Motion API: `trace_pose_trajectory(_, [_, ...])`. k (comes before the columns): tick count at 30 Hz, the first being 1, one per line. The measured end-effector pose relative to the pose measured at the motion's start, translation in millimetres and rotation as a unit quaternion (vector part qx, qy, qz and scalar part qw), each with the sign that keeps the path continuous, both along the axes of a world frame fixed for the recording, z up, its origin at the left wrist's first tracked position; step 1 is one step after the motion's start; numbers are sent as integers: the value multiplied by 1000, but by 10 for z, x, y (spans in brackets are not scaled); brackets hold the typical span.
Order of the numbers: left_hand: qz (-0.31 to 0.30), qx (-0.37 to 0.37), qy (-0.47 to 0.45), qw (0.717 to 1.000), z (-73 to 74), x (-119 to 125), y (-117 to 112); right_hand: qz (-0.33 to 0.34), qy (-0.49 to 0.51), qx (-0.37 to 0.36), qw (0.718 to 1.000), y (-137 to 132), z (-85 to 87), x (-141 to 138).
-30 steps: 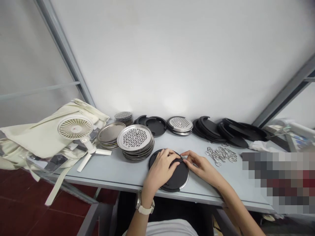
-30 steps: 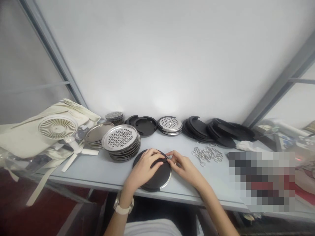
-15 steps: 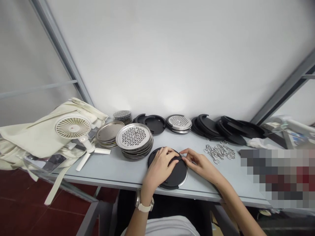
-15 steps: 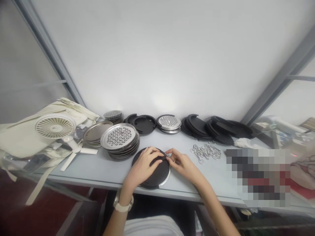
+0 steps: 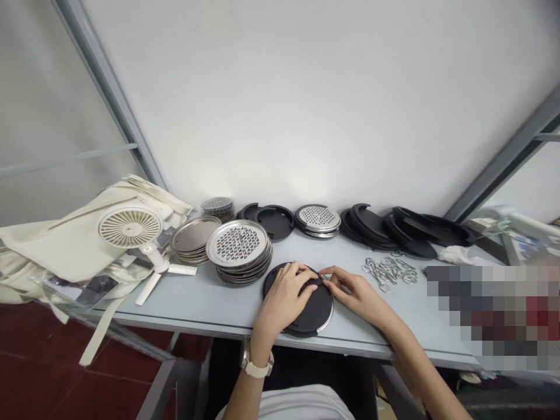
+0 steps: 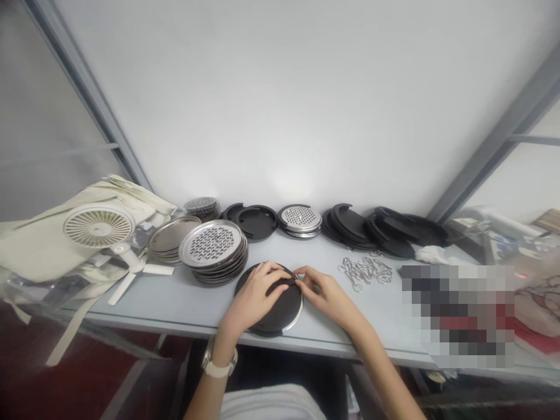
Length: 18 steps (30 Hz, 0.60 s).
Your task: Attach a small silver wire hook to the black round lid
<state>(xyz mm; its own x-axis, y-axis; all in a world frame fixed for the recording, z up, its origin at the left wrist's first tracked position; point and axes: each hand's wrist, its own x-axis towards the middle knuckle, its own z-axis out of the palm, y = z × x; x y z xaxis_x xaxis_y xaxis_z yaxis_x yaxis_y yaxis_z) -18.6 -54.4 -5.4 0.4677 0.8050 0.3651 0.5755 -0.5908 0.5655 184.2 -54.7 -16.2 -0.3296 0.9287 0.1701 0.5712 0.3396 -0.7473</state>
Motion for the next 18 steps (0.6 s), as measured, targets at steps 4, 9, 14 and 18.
trace_pose_trajectory(4, [-4,0,-3,1000,1,0,3,-2,-1,-2,1000,-9,21,-2])
trace_pose_trajectory(9, [1,-4,-2,1000,0,11,9,-1,1,-11,1000,-3,17,-1])
trace_pose_trajectory(14, [10,-24,-2,1000,17,15,13,-5,8,-19,1000,9,-2,-8])
trace_pose_trajectory(18, [5,-50,-11,999,57,4,17,-16,50,-41,998,37,-56,-15])
